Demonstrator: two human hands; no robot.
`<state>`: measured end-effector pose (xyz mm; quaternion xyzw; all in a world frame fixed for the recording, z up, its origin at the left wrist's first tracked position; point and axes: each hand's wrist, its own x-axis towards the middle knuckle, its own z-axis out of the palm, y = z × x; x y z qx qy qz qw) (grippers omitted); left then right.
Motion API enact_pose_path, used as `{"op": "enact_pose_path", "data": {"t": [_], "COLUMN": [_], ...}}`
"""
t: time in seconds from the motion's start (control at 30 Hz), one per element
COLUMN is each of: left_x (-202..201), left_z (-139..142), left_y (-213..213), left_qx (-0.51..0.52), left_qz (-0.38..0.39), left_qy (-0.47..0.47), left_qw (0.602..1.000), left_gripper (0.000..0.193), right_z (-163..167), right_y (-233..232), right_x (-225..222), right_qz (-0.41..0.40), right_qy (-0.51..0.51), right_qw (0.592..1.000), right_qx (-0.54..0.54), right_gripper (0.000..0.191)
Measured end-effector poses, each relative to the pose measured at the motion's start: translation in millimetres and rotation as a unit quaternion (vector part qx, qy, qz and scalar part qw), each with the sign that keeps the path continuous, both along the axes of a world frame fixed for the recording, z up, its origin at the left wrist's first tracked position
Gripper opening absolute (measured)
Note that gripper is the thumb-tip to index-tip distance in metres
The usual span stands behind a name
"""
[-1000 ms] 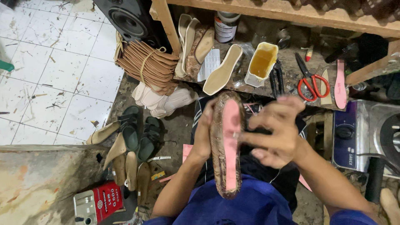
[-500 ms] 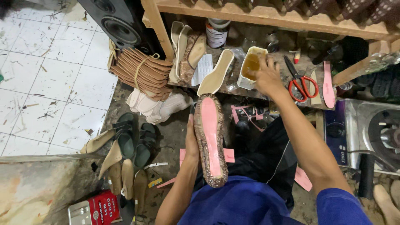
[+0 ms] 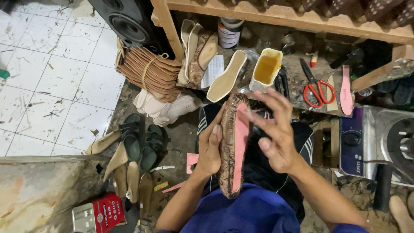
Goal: The person applies adhesive to a pink insole and presses it onto the bottom of a shoe sole. They smooth the insole by hand, then cut a second pink insole to size with scissors and attach it to another sole. The finished sole is placed on a nearby shelf.
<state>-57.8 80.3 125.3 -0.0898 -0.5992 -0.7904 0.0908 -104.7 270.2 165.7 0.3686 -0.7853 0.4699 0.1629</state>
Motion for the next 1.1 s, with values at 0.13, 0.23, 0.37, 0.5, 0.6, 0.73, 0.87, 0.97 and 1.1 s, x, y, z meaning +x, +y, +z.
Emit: {"op": "enact_pose_path", "data": {"t": [0.13,0.23,0.37,0.5,0.6,0.73,0.87,0.97,1.1], "left_x": [1.9,6.7,10.3,11.0,12.6,12.7,14.3,13.5,12.4], "left_z": [11.3,15.4,16.4,15.1,14.0,11.8,9.7,8.3,7.1], "left_y": [6.7,2.6,-1.4,-2.1,-3.2,-4.9,-5.9,-7.4,-8.2], "left_qx": [-0.005,-0.008,-0.013,0.004,0.003,0.005,-0.003,0.004,0.010], "left_qz": [-0.019,-0.010,-0.018,-0.022,-0.040,-0.037,-0.044,-0.049,-0.062], "left_qy": [0.021,0.025,0.020,-0.005,0.008,0.009,0.004,-0.001,0.010], "left_qw": [1.000,1.000,1.000,1.000,0.999,0.999,0.999,0.999,0.998], "left_gripper": [0.067,0.068,0.071,0.072,0.071,0.069,0.068,0.067,0.066], "right_z": [7.4,7.3,8.7,10.4,11.7,11.2,8.4,6.4,6.1], "right_y": [-12.0,-14.5,-9.1,-5.7,-3.7,0.3,3.4,3.9,5.9], "right_x": [12.7,15.2,17.1,12.4,9.6,5.0,-0.2,-1.9,-1.4], "right_qz": [0.040,-0.060,-0.087,-0.103,-0.104,-0.091,-0.096,-0.078,-0.079], "right_qy": [-0.019,0.129,0.152,0.209,0.206,0.288,0.267,0.308,0.280], "right_qw": [0.999,0.986,0.981,0.965,0.963,0.942,0.948,0.938,0.943], "right_qx": [0.002,0.086,0.084,0.121,0.139,0.145,0.147,0.139,0.158], "right_gripper": [0.073,0.066,0.059,0.058,0.058,0.051,0.052,0.049,0.048]}}
